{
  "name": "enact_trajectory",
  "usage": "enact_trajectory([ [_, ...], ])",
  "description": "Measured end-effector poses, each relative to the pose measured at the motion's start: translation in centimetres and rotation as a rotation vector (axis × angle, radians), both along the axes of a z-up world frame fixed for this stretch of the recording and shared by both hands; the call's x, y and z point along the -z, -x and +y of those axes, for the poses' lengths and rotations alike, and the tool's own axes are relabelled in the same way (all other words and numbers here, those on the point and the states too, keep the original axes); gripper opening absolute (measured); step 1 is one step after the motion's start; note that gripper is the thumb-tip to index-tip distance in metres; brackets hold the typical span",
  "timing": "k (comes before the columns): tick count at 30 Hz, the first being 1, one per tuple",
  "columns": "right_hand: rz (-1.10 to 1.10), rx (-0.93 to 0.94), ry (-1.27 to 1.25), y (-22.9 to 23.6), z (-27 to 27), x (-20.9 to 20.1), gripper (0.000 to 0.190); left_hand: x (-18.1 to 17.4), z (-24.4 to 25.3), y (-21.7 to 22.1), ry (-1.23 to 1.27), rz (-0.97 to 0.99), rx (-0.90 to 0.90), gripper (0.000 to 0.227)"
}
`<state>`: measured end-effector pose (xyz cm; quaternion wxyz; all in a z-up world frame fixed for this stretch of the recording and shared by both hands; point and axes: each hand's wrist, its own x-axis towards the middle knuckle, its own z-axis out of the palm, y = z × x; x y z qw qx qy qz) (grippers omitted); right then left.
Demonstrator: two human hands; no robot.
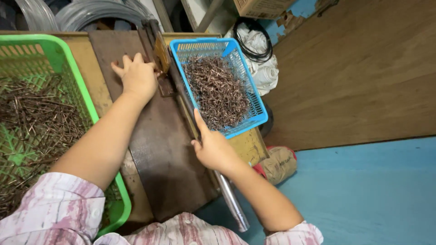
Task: The person repeatedly picks short copper wire pieces from a green basket, places each into a manual bending tool on the table, and pulls a lever to bend the wire. The bent pieces are then placed into a blue basket. The cycle continues throughout the clip.
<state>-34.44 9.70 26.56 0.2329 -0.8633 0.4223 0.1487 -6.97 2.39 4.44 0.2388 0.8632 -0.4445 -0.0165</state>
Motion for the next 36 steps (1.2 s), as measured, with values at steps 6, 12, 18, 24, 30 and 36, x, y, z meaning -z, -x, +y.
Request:
enact_trajectory([
  [6,0.036,-0.022,-0.001,-1.0,-0.4,-4.2,0.091,-2.2,2.1,0.9,-0.233,0.119,0.019,0.024],
  [12,0.041,0.068,-0.061,-0.5,0.3,-3.1,0.091,-12.2,8.7,2.2,0.003,0.624,0.023,0.021],
  [18,-0.061,0.117,-0.106,0.8,0.2,4.1,0.087,-8.8,7.8,4.4,0.33,0.912,0.053,0.024],
  [24,-0.081,0.171,-0.131,1.5,-0.4,7.7,0.086,-9.3,8.2,4.2,0.394,0.987,0.078,0.019],
  [30,-0.08,0.181,-0.12,1.4,-0.2,7.6,0.085,-10.4,9.0,4.3,0.525,1.125,0.1,0.023],
  [36,-0.083,0.2,-0.106,1.4,-0.3,8.0,0.084,-10.9,10.2,0.7,0.335,0.705,0.192,0.018],
])
